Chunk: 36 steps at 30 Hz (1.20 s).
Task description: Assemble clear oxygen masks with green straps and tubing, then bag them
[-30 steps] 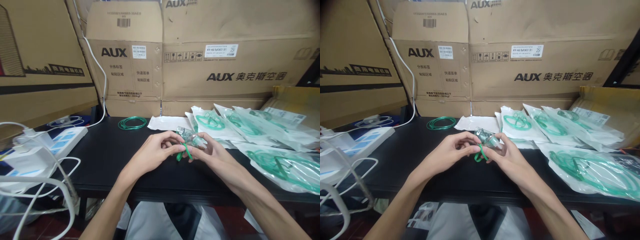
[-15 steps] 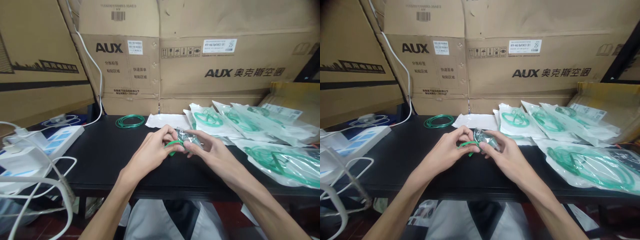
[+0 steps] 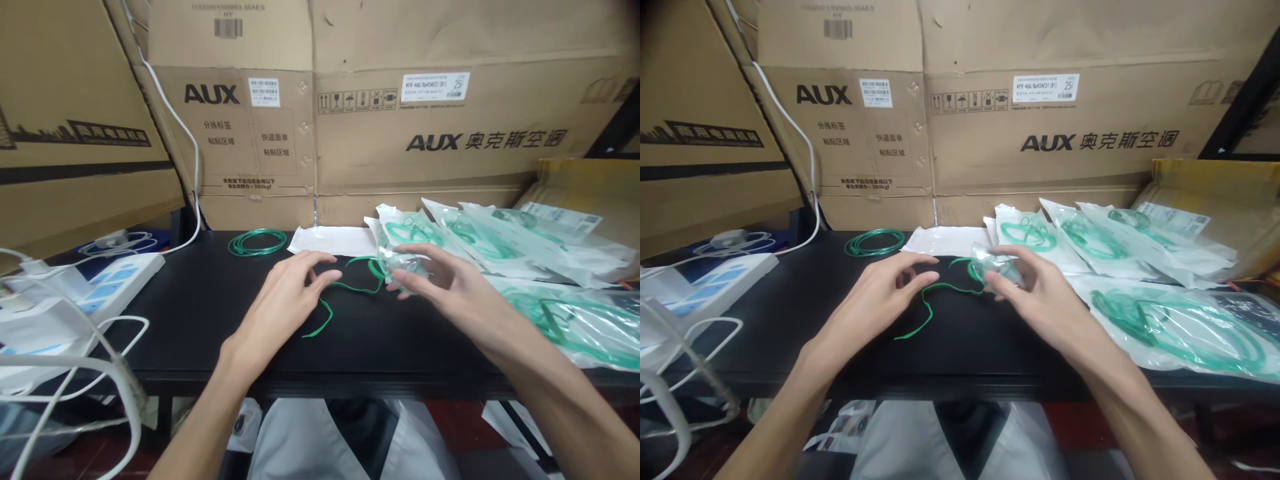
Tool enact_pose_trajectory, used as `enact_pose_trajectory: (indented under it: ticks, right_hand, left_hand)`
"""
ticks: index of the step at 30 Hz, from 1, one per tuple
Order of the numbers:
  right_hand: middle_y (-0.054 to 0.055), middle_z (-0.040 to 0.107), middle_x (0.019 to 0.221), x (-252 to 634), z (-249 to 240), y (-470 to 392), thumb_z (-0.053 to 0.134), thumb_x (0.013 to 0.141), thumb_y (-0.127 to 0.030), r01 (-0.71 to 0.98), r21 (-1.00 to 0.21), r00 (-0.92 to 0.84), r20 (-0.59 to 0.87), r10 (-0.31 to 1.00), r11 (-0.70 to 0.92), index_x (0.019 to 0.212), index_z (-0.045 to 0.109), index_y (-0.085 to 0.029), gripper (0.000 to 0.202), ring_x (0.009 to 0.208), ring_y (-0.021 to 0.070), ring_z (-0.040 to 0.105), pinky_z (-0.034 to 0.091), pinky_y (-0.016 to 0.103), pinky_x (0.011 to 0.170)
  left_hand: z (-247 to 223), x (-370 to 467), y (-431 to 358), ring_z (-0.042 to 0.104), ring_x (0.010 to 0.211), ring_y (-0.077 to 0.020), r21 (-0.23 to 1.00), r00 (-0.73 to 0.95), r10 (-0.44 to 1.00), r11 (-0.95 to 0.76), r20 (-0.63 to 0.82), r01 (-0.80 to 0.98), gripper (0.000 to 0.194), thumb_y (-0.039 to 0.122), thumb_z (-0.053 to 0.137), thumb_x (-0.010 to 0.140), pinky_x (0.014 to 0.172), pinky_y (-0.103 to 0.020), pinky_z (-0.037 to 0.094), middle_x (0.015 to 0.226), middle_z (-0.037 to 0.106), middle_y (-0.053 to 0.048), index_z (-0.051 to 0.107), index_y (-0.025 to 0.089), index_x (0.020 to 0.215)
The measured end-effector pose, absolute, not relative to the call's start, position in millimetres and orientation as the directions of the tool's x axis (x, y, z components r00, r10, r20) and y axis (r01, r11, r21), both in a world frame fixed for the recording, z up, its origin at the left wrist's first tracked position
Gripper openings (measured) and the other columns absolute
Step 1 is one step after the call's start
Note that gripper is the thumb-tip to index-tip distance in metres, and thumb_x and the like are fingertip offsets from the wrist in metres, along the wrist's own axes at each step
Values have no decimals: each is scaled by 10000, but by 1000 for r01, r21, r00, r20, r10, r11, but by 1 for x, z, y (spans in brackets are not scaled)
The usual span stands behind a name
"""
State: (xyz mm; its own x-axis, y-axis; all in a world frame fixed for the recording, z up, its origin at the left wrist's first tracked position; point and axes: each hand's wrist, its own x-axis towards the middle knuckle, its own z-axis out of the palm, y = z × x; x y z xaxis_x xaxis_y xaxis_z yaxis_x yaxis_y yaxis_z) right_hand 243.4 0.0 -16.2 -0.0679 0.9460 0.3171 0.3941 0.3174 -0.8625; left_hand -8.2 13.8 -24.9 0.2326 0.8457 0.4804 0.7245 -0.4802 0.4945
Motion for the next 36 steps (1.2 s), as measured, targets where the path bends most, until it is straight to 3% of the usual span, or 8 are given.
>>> enact_pose_trajectory:
  ticks: [5,9,13,17,22,25,31,36]
  right_hand:
    - [62,717,1191,229,-32,3,724,878,-524,342,-868,-215,300,929,359,1230,606,-271,449,1055,268,707,546,413,933]
    - [66,709,1133,225,-33,1,714,881,-530,382,-855,-200,295,934,351,1228,598,-265,451,1103,278,678,534,423,952]
    - [61,740,1069,226,-25,-3,723,877,-519,347,-880,-209,266,941,326,1235,606,-263,455,1007,270,732,554,441,960]
    - [59,760,995,246,-18,4,789,807,-545,265,-912,66,340,938,312,1190,638,-263,499,879,291,771,575,506,960]
    - [30,721,1076,270,-14,12,801,821,-489,182,-822,409,562,719,539,1174,632,-336,420,921,293,767,602,504,945]
    - [21,715,1092,267,-13,10,796,831,-484,187,-819,373,570,733,542,1181,631,-338,414,916,292,773,585,512,978]
    - [29,728,1081,251,-14,3,755,861,-527,258,-836,217,539,814,484,1231,604,-310,454,939,286,771,594,466,932]
    - [67,731,1196,248,-12,-1,724,883,-541,362,-801,139,553,822,477,1249,618,-315,442,1064,310,728,550,480,985]
  left_hand:
    - [-28,19,6,639,945,-165,502,352,793,-594,497,629,188,386,642,987,827,-279,455,1188,681,24,707,288,1133]
    - [-34,21,9,633,945,-155,477,358,781,-604,512,638,84,314,634,1000,800,-275,431,1093,663,33,700,261,1003]
    - [-33,13,11,624,902,-131,439,403,761,-632,508,639,151,291,598,1023,806,-279,419,1026,643,46,702,252,922]
    - [-29,-1,14,617,886,-147,429,364,791,-584,492,689,205,354,600,1015,781,-297,431,1037,654,28,710,239,886]
    - [-23,-26,23,650,956,-166,430,403,808,-576,430,695,198,361,629,992,859,-293,461,1089,698,27,755,259,877]
    - [-17,-40,24,662,1059,-175,423,456,812,-580,363,696,221,391,600,1005,945,-284,456,1176,716,42,789,295,944]
    - [-10,-38,13,640,1093,-229,412,323,873,-464,366,784,381,570,521,1000,940,-335,450,1202,700,-6,775,287,977]
    - [-27,-27,11,634,1043,-241,424,377,901,-433,214,795,312,530,714,869,866,-323,457,1104,694,-18,730,296,1075]
